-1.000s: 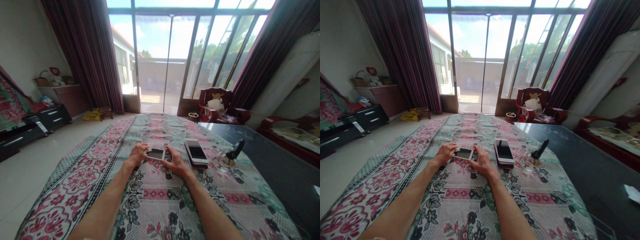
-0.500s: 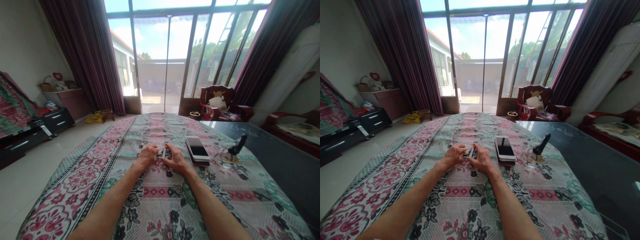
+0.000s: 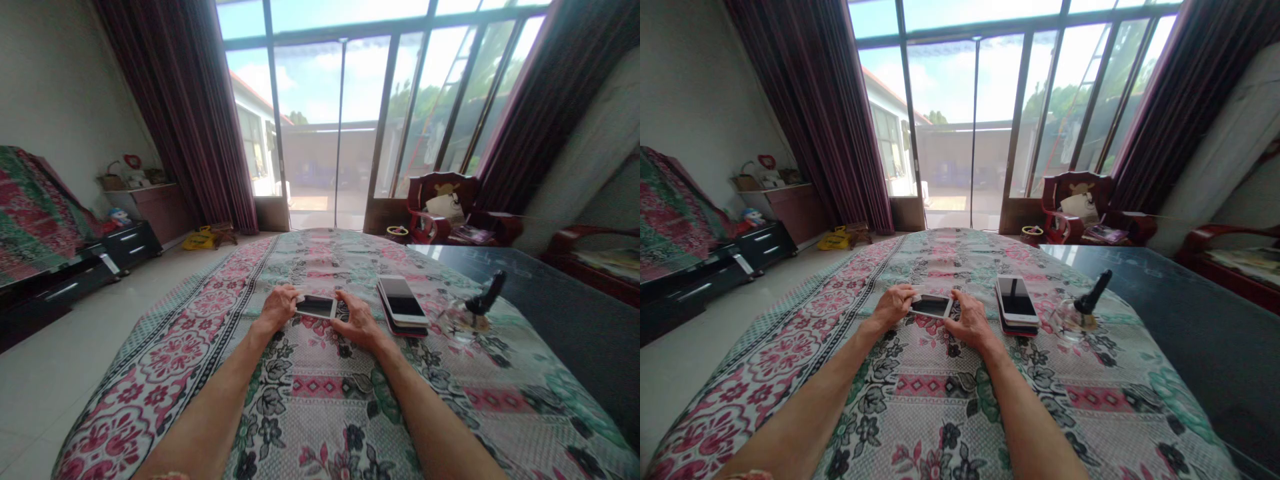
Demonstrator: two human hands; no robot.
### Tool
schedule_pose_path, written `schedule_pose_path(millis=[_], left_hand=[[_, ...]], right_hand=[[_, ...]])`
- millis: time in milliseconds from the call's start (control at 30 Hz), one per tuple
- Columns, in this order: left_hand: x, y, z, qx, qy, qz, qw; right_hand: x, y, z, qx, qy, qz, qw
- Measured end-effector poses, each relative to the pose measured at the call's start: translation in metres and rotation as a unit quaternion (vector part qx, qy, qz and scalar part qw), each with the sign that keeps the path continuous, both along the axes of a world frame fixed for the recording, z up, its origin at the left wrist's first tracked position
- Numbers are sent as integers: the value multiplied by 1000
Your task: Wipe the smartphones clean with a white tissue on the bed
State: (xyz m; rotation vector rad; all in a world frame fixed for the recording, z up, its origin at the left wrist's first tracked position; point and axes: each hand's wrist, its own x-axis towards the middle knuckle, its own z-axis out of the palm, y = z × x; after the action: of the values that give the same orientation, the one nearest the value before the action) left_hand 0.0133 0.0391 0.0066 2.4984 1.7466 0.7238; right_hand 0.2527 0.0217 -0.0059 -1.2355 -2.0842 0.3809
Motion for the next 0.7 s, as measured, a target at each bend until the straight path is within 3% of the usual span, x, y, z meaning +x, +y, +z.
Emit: schedule_pose_path(millis=[100, 200, 333, 400, 567, 700], left_hand=[[19, -8, 2, 3, 8, -41, 999], [37, -15, 1, 15, 1, -120, 993], [37, -14, -8, 50, -46, -184, 981], [25, -10, -11, 50, -69, -170, 982], [-9, -1, -11, 37, -109, -61, 991], [-14, 7, -15, 41, -119, -28, 992]], right_hand=[[0, 0, 0, 1, -6, -4, 1000], [0, 2, -3, 12, -9, -4, 1000], [1, 4, -6, 22, -5, 2, 1000], [1, 4, -7, 19, -5, 2, 1000], [1, 5, -5, 13, -1, 8, 1000], [2, 5, -5, 13, -4, 8, 1000]])
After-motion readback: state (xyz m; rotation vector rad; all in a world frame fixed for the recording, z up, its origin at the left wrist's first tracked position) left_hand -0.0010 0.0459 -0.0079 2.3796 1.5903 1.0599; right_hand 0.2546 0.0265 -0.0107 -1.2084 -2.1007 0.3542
